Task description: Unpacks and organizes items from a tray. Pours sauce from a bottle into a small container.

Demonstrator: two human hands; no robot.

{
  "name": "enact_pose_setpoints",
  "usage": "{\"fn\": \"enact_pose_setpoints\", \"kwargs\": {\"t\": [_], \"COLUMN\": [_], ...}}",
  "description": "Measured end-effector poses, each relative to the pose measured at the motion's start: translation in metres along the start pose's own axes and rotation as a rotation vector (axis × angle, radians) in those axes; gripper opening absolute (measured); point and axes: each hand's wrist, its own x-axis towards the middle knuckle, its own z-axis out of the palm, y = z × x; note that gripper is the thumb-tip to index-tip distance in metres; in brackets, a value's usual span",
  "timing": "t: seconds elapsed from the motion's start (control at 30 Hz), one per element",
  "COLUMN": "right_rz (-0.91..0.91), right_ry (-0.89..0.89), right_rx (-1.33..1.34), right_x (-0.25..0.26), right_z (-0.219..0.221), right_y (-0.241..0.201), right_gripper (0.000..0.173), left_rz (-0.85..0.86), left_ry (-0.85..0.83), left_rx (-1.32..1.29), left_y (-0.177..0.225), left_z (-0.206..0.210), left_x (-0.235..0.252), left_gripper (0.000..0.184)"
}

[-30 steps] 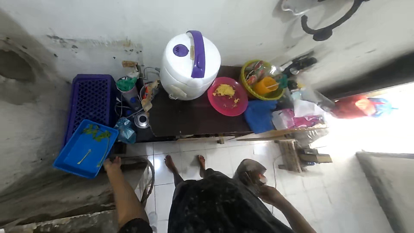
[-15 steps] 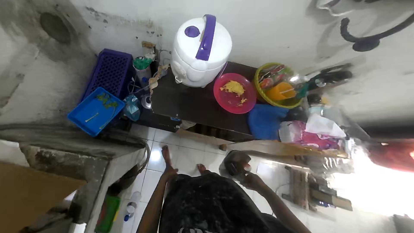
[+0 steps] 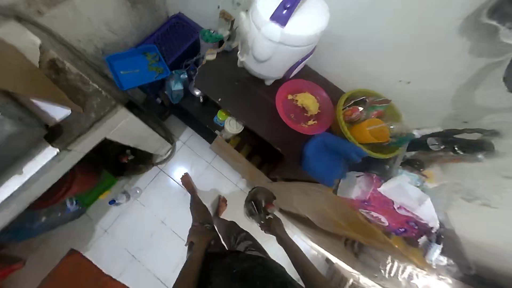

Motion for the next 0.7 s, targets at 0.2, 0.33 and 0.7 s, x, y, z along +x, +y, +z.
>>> {"fn": "enact_pose_setpoints", "kwargs": {"t": [0.2,0.33,0.7], "right_rz": [-0.026,-0.139,-0.596], "right_ry": [-0.031,0.007,0.217], "right_rx": [-0.136,-0.148,0.319], "right_x": [0.014,0.034,0.095], "right_z": [0.019,0.040,0.074], "right_y": [0.008,0.007,-0.078], "right_gripper": [0.036,0.036,0.035], "left_rz": [-0.094,-0.208,-0.113], "left_ry": [-0.174,-0.219,-0.173], "left_rx": [-0.114,-0.165,-0.493], "left_y": [-0.032,-0.050,0.007], "left_z": [0.071,0.129,-0.022], "left_x": [0.010,0.034,0.002], "left_gripper": [0.097,0.099,0.052]}}
